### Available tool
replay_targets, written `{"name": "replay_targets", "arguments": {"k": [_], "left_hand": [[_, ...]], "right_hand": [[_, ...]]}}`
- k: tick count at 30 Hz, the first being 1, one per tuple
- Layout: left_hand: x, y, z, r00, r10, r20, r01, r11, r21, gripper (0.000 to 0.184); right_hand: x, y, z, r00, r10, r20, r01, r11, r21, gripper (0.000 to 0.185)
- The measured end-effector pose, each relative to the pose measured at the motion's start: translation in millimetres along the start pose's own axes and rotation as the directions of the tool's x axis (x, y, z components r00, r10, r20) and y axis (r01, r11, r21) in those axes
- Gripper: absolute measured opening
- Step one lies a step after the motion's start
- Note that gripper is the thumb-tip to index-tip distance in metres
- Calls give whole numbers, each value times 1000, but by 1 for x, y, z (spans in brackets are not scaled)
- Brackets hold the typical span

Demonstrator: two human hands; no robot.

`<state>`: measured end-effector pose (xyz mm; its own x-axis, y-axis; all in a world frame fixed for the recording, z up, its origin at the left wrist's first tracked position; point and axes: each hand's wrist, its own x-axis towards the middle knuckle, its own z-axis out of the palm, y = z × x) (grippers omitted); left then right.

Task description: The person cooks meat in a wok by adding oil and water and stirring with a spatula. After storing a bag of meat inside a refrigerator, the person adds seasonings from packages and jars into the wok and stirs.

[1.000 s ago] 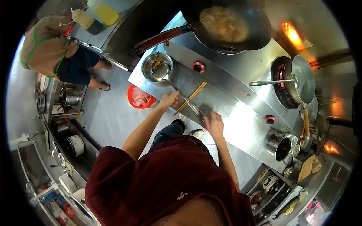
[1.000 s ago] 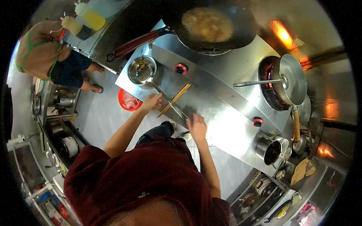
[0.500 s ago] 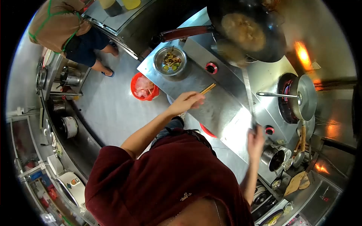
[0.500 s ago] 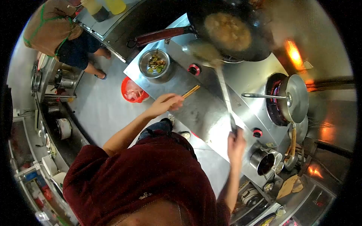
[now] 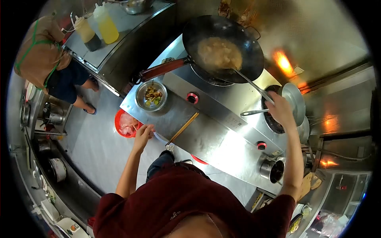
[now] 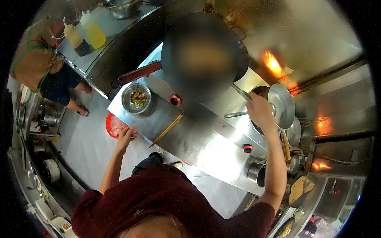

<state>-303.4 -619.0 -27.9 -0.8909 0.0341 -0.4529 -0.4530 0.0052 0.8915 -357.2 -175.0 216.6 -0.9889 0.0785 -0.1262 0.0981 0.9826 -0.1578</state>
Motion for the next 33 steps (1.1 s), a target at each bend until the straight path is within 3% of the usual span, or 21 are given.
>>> {"name": "replay_targets", "arguments": {"k": [4,7,10,12,18,22,26,28,30,33], "left_hand": [[-1,2,-8,999,-24,-29,24,1000,4,26],[3,-3,-8,999,-37,-36,35,999,-36,25],[10,-2,-4,1000,-20,-12,20,999,-31,24],[17,1,-1,1000,0,11,0,1000,-30,24],[28,1,5,998,4,61,-1,999,-53,24],[37,0,20,990,-20,139,30,998,-64,23],[42,12,34,976,0,216,8,999,-33,22],[45,7,34,973,-11,230,20,999,-38,22],[46,4,33,972,-29,232,38,999,-34,23],[50,7,36,968,-71,241,74,997,-5,24]], "right_hand": [[80,17,52,962,-72,-264,97,992,82,32],[105,1,56,963,9,-271,34,987,155,33],[118,-11,80,947,14,-322,4,998,55,31],[99,-22,82,959,-55,-279,35,997,-74,33],[58,20,32,966,-89,-243,112,990,85,34],[86,-1,55,941,-52,-336,47,999,-23,37],[69,5,63,974,8,-228,-21,998,-57,37],[39,18,45,945,-62,-323,58,998,-22,37],[20,33,21,980,27,-198,9,984,177,33],[13,20,16,957,62,-282,-15,986,164,35]]}}
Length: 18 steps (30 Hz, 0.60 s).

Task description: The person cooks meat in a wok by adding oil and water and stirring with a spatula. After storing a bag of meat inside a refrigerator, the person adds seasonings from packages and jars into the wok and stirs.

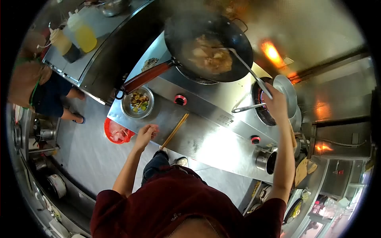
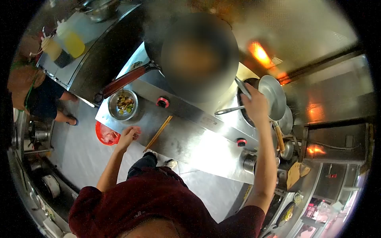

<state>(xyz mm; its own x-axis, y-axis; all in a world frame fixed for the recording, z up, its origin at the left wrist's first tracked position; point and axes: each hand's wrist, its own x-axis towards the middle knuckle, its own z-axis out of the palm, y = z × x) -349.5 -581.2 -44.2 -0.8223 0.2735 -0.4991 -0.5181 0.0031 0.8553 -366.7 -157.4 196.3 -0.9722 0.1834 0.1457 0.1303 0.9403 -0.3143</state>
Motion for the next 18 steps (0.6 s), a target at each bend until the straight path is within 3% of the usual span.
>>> {"name": "replay_targets", "arguments": {"k": [2,3,8,11,12,15,17,18], "left_hand": [[5,2,2,999,-33,3,33,999,17,25],[7,6,5,999,-23,27,22,1000,18,25],[15,25,10,997,15,71,-15,1000,6,26],[21,23,13,998,-16,58,15,1000,16,26],[26,25,15,998,-23,58,21,999,30,27],[27,39,29,989,12,146,-22,997,69,27],[35,33,37,984,9,179,-27,994,102,28],[37,30,43,979,6,203,-33,991,128,28]], "right_hand": [[1,-4,28,999,-41,-23,37,989,-144,36],[0,-10,35,998,12,57,-4,992,-127,35],[-31,-5,9,1000,0,30,1,998,-59,38],[-28,-14,31,997,-71,45,77,984,-163,39],[-22,-27,39,998,-14,53,25,975,-221,38],[-19,-27,45,999,5,54,4,986,-164,42],[-28,-22,52,999,-39,-4,37,979,-200,44],[-32,-30,46,997,52,63,-37,974,-222,44]]}}
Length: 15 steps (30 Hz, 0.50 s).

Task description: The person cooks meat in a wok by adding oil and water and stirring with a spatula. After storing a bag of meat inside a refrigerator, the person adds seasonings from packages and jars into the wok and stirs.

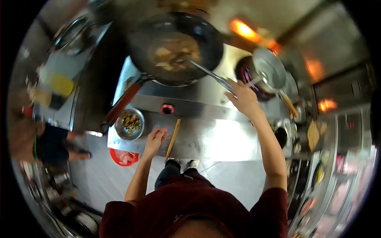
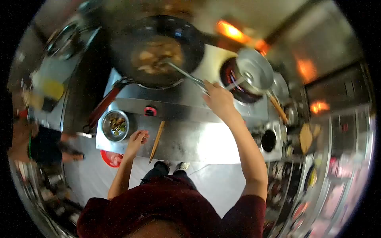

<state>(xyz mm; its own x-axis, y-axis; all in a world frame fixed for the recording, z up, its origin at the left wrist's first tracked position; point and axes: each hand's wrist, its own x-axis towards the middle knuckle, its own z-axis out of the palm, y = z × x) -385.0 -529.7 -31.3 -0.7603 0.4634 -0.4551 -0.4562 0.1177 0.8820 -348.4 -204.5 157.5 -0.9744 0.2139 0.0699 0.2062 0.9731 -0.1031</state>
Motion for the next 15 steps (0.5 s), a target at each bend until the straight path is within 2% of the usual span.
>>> {"name": "replay_targets", "arguments": {"k": [1,2,3,4,7,8,9,11,13,15], "left_hand": [[1,-2,9,999,1,36,-2,999,33,29],[0,-3,17,996,2,89,-10,995,96,29],[-2,0,28,991,-18,133,0,991,135,28],[-7,4,41,982,-40,183,7,984,177,27],[-30,-6,94,929,-85,361,-34,950,310,26],[-43,-11,118,901,-90,425,-72,934,350,25],[-54,-20,145,837,-109,536,-117,922,370,24],[-81,-47,211,664,-189,723,-179,899,400,24],[-130,-75,286,440,-255,861,-316,853,415,24],[-187,-118,355,218,-364,905,-377,824,422,24]], "right_hand": [[-7,-5,-8,996,85,28,-87,988,125,43],[-18,-8,-7,992,92,-85,-80,987,142,43],[-32,-3,-2,928,-47,-369,84,993,85,44],[-50,-2,-8,860,-53,-508,80,996,32,44],[-146,13,-29,734,134,-666,-28,986,166,40],[-194,20,-32,711,240,-661,-152,970,189,40],[-244,35,-23,703,282,-653,-224,959,173,39],[-361,43,-2,621,503,-602,-507,843,181,37],[-493,28,22,466,711,-527,-740,639,207,35],[-622,-10,58,240,877,-417,-867,386,314,31]]}}
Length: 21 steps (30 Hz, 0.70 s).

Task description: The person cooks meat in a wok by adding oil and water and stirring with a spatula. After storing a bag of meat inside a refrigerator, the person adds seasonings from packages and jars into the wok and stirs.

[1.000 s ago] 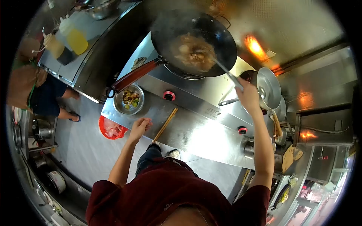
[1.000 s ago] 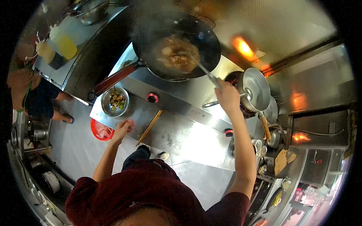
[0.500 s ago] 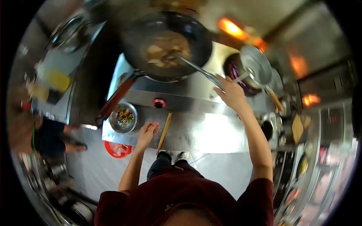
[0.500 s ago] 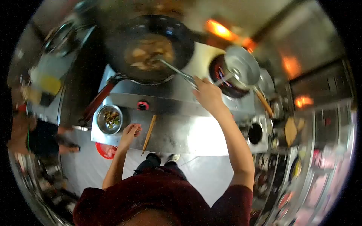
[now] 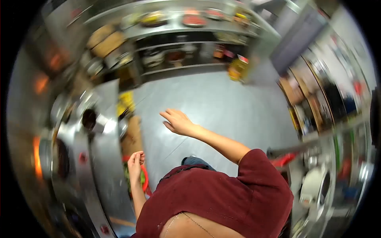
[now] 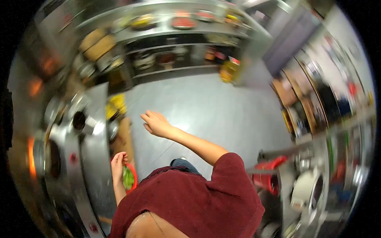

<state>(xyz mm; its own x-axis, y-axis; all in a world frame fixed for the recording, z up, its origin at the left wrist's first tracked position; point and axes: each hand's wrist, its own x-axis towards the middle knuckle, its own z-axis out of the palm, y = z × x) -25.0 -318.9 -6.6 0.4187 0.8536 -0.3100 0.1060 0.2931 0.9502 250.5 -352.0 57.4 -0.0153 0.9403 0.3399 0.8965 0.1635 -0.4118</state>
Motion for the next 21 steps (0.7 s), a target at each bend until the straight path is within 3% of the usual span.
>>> {"name": "replay_targets", "arguments": {"k": [2,4,7,11,15,18,21], "left_hand": [[62,8,82,983,-102,150,93,993,66,23],[111,11,164,941,-137,308,88,982,166,25],[146,19,281,854,-201,480,79,962,262,29],[191,-2,402,743,-358,566,139,909,392,27],[238,-14,529,704,-416,576,109,864,492,26],[285,-12,653,693,-371,618,32,872,488,26],[332,-22,819,560,-351,751,-148,849,507,26]], "right_hand": [[-90,97,-27,919,394,-16,-394,919,32,30],[-179,167,-54,684,727,-54,-727,686,29,30],[-269,207,-103,300,952,-66,-945,306,116,31],[-331,279,-121,221,974,-43,-929,224,295,32],[-377,386,-175,82,994,-72,-838,108,535,30],[-458,473,-208,-60,998,20,-583,-52,811,29],[-574,503,-238,-336,939,-78,-573,-138,808,22]]}}
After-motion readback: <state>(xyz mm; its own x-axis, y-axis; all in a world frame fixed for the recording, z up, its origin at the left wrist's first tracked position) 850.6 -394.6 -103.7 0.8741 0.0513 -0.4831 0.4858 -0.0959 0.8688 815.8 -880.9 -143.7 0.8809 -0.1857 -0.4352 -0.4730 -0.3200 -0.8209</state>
